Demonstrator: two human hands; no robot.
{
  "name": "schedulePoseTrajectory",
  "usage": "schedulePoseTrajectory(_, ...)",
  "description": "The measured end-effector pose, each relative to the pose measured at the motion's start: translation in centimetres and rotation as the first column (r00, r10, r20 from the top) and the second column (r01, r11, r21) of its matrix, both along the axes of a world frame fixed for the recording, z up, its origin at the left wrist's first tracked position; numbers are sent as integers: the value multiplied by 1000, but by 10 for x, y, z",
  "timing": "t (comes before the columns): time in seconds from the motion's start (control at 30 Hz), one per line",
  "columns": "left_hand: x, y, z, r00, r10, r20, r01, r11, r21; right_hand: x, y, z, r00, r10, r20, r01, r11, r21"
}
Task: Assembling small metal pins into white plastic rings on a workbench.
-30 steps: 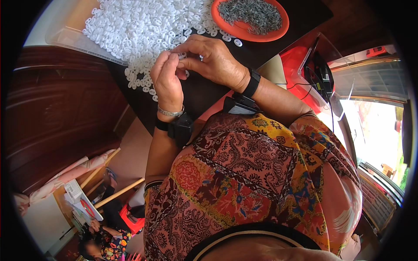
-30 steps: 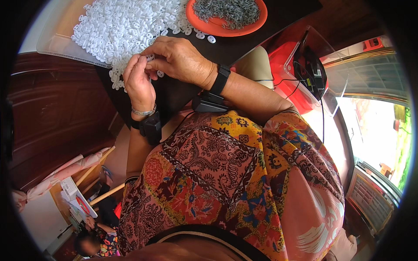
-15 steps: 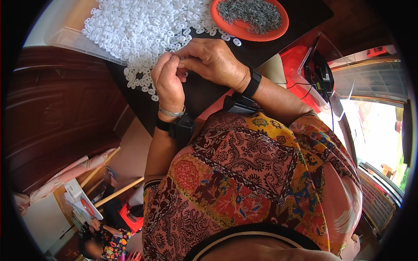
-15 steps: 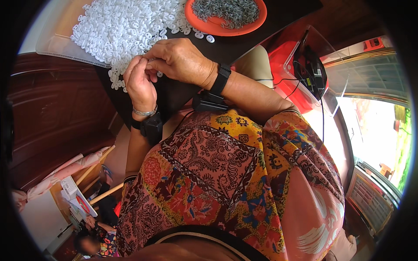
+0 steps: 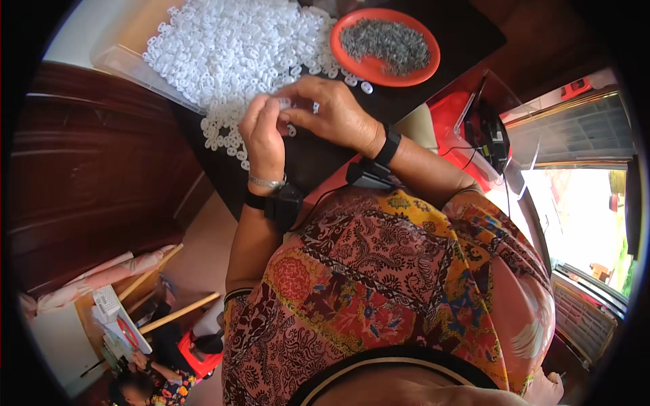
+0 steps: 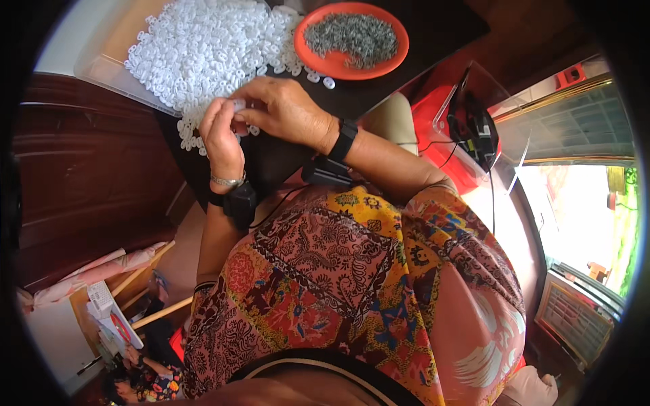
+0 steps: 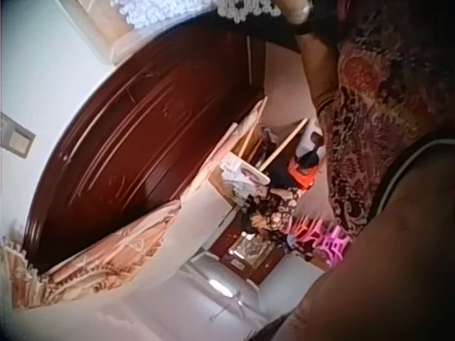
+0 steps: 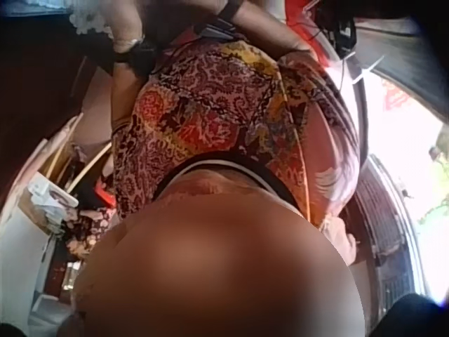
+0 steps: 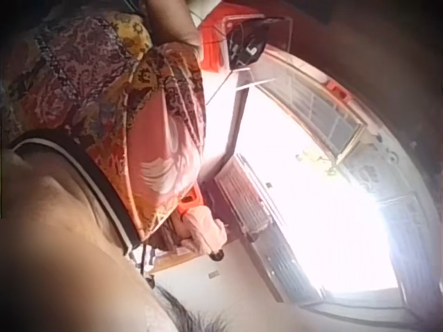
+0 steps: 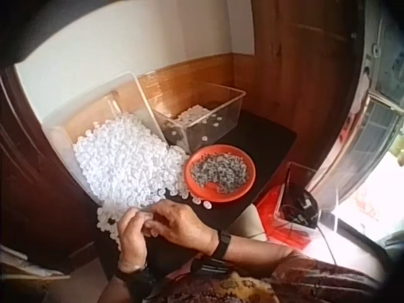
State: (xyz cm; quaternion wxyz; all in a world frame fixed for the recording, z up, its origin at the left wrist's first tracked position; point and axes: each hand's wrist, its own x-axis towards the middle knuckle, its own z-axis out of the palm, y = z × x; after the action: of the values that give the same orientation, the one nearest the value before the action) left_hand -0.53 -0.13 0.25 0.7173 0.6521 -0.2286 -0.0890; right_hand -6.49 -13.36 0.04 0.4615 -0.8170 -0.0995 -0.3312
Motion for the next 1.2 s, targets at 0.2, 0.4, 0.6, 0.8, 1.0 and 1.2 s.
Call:
schedulePoseTrajectory(0.2,-7,2,6,992,-118,-49,121,991,64,-15,-7,20,996,29,-89,-37,996,-83)
schedulePoseTrajectory(0.4,-12,-1,6,995,-93,-41,93,996,6,-16,0,24,999,-18,-33,11,979,-205)
schedulePoseTrajectory(0.6,-11,2,7,994,-79,-80,74,995,-66,-16,-1,37,998,5,-59,-16,981,-195)
schedulePoseTrajectory(0.8,-9,8,11,998,-14,-69,9,998,-67,44,-82,98,974,-167,153,221,848,-482)
schedulePoseTrajectory(1.0,-1,5,10,997,-17,-76,11,997,-82,63,-117,157,859,-337,385,489,761,-426)
schedulePoseTrajectory(1.2,0,7,4,998,-5,-69,0,997,-74,44,-97,65,987,-32,-157,-75,773,-630)
